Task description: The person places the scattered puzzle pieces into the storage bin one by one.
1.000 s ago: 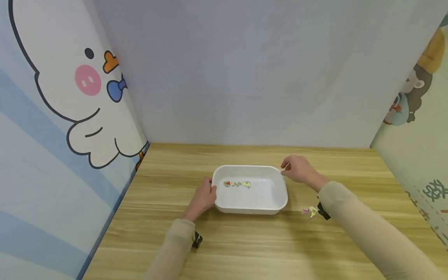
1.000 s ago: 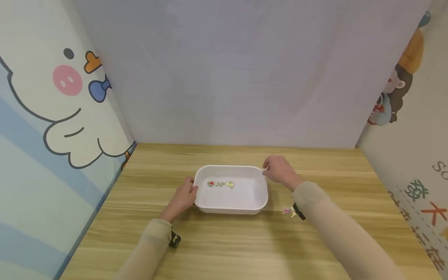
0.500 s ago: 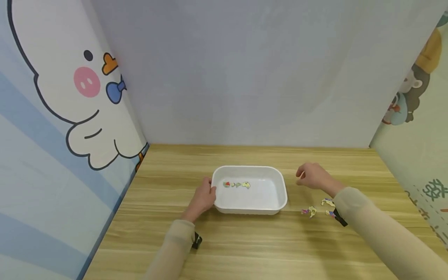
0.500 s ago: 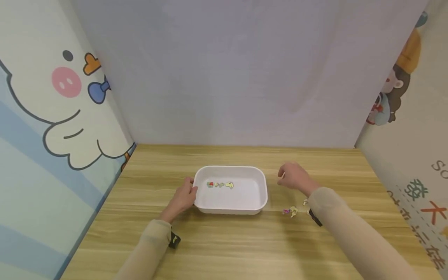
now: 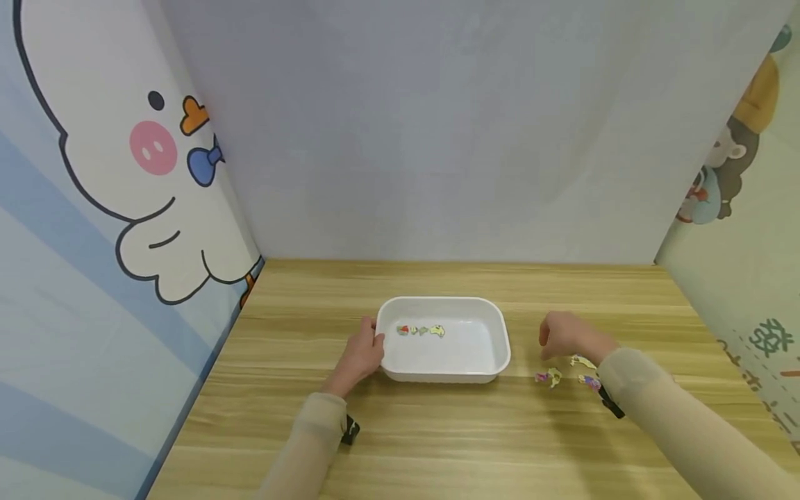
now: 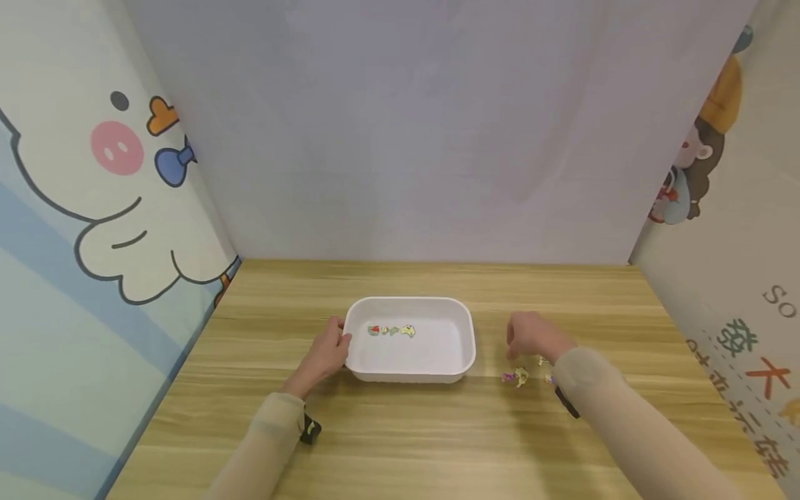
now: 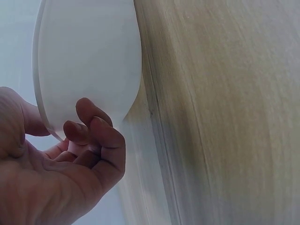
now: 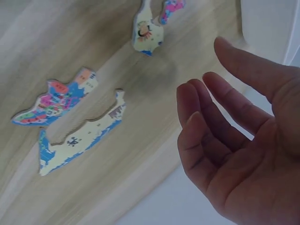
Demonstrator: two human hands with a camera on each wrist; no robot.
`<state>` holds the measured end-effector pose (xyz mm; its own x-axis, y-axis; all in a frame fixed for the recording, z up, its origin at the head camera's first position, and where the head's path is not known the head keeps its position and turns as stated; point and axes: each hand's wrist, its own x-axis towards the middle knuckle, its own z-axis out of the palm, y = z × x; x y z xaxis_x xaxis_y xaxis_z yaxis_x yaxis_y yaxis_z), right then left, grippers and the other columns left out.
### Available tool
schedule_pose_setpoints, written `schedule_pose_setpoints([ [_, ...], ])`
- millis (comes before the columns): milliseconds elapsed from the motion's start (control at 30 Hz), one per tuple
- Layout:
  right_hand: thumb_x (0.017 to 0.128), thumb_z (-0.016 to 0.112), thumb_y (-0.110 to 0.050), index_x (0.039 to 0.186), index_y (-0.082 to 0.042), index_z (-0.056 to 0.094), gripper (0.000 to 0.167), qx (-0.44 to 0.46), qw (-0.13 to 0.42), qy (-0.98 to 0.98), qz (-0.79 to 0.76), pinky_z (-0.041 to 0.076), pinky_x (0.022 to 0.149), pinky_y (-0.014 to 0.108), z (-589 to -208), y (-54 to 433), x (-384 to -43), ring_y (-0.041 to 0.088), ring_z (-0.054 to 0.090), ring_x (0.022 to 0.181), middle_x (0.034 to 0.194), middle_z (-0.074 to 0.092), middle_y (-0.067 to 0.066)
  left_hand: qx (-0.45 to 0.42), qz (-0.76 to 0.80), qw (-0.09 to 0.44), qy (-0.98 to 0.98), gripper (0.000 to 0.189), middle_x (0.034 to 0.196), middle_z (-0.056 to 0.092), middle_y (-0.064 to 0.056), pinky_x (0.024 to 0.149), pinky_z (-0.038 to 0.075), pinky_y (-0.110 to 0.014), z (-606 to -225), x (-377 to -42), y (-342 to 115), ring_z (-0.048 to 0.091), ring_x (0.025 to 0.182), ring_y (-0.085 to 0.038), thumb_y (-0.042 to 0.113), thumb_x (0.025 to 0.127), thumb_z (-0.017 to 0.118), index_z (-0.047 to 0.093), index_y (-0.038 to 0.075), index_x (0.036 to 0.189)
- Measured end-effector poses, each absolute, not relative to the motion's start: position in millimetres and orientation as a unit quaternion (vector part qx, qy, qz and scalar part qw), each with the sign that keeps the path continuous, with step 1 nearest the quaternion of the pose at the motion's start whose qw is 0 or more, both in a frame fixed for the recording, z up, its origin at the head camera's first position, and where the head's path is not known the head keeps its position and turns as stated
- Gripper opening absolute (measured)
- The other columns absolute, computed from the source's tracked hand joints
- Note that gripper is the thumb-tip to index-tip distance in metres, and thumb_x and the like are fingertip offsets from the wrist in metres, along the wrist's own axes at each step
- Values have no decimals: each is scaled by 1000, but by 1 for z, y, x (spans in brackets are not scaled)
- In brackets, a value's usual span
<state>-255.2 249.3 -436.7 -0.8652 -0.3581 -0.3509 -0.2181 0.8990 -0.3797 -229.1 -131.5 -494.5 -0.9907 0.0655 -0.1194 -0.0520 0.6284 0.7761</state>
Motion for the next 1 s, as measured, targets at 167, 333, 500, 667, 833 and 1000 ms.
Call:
schedule_pose_setpoints([
  [167, 68, 80, -3, 77, -3, 61, 21, -157, 223, 950, -152, 47, 56, 34, -442, 253, -245, 19, 54, 63, 74, 57, 4, 5, 426, 65, 903, 28, 109, 58, -24, 65, 48, -35, -495, -229, -132, 58, 82, -26, 10, 100, 43, 41, -3, 124],
  [333, 64, 85, -3, 76, -4, 58, 29, -145, 247, 946, -149, 45, 54, 33, -447, 258, -238, 18, 51, 63, 73, 55, 3, 4, 425, 64, 903, 27, 108, 58, -24, 66, 48, -36, -495, -229, -131, 57, 83, -27, 11, 100, 43, 41, -3, 124],
  [500, 64, 86, -8, 78, -4, 55, 35, -140, 252, 945, -156, 43, 56, 33, -451, 262, -234, 19, 48, 65, 74, 52, 4, 4, 428, 65, 901, 27, 109, 57, -24, 66, 48, -36, -494, -228, -132, 57, 83, -26, 10, 101, 43, 41, -3, 124],
  [667, 64, 88, -10, 79, -4, 52, 39, -149, 244, 944, -162, 43, 58, 34, -457, 265, -234, 21, 47, 67, 75, 50, 5, 5, 430, 65, 900, 26, 107, 58, -24, 65, 48, -35, -495, -228, -132, 57, 81, -26, 10, 100, 43, 41, -3, 124],
  [833, 62, 89, -10, 78, -5, 54, 38, -152, 240, 944, -170, 42, 58, 33, -465, 268, -236, 19, 47, 66, 74, 50, 4, 7, 425, 58, 903, 25, 106, 58, -23, 66, 48, -36, -495, -229, -131, 57, 82, -26, 10, 100, 44, 42, -2, 121],
  [1000, 61, 89, -8, 77, -5, 55, 38, -162, 235, 940, -184, 41, 57, 33, -469, 271, -238, 19, 46, 65, 73, 50, 4, 5, 427, 61, 902, 26, 108, 58, -24, 65, 48, -35, -494, -228, -131, 58, 82, -26, 10, 100, 43, 41, -2, 123],
])
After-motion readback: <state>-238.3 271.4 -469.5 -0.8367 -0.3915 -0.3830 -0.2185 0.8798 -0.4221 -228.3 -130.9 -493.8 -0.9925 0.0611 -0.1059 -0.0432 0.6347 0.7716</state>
